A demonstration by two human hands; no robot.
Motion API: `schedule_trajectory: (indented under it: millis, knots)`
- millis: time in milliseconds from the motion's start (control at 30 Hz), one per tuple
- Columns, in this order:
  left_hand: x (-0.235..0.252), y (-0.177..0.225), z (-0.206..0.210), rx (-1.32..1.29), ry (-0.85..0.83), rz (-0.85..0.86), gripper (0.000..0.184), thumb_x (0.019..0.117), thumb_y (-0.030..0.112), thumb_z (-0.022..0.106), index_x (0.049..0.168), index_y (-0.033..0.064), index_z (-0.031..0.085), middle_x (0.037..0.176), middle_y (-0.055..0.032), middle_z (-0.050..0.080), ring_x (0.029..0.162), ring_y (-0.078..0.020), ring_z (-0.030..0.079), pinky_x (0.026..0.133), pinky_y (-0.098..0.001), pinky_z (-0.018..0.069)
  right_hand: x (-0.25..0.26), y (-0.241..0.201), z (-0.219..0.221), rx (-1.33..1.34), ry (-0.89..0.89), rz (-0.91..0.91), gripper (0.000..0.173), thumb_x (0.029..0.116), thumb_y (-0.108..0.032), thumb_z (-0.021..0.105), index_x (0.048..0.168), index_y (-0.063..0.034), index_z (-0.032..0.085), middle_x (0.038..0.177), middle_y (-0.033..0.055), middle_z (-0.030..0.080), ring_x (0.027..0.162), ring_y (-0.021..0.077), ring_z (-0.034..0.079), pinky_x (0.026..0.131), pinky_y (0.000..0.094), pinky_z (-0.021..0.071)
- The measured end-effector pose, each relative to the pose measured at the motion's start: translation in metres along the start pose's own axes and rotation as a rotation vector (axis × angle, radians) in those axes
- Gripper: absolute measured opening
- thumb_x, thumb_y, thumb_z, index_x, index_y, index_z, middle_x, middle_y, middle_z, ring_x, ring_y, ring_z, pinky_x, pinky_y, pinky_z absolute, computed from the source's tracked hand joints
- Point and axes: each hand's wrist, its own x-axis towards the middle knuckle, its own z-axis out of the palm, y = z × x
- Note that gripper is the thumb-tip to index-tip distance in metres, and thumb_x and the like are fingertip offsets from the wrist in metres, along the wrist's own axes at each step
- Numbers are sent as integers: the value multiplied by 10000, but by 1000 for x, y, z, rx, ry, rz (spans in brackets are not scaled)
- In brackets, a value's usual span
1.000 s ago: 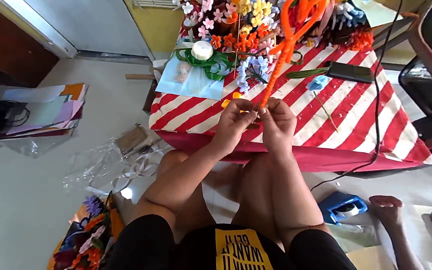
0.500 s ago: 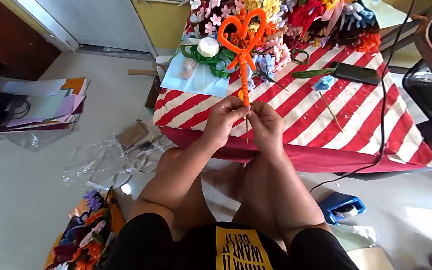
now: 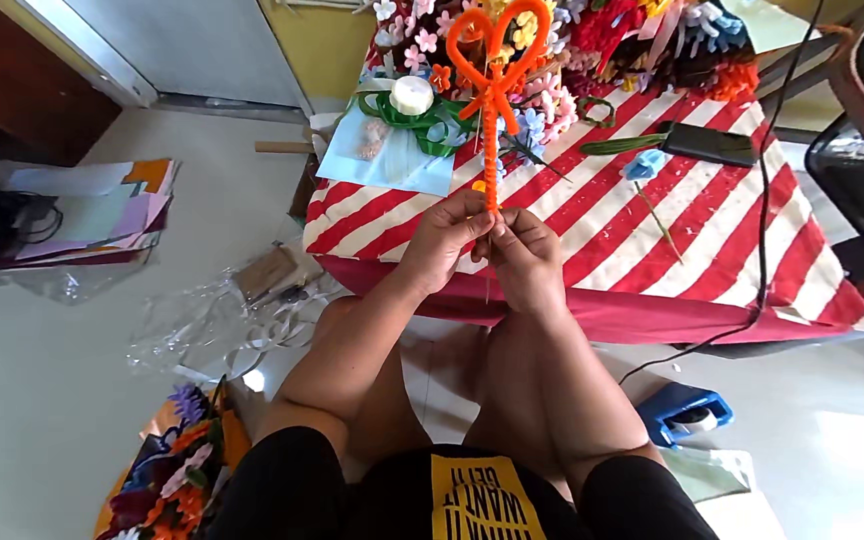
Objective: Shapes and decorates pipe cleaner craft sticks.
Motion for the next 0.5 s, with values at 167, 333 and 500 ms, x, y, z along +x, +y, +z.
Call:
schedule_trajectory:
  millis: [167, 333, 500]
  knots:
    - [-9, -20, 19, 193, 34, 120, 337, 1039, 155, 502, 1369, 85, 494, 1153, -7, 577, 1000, -80, 599, 895, -298, 536, 1, 4, -4, -242, 138, -330, 119, 1043, -54, 501, 1045, -108, 607, 902, -85, 626, 775, -12, 616, 709, 186, 556]
    - [-20, -32, 39, 89, 62, 16, 137, 1032, 60, 528, 1162, 97, 508, 922, 8, 604, 759, -61, 617, 699, -254, 563, 2, -3, -10, -385, 242, -392, 101, 1051, -79, 486, 1034, -88, 584, 937, -48, 607, 727, -12, 581, 625, 155, 515]
    - [-16, -34, 35, 115, 80, 107, 128, 1025, 31, 533, 924, 90, 587, 703, 41, 541, 564, -7, 471, 538, -164, 418, 4, 0, -9, -341, 198, -458, 109, 1047, -61, 506, 1018, -90, 607, 952, -55, 620, 825, 2, 609, 736, 186, 539]
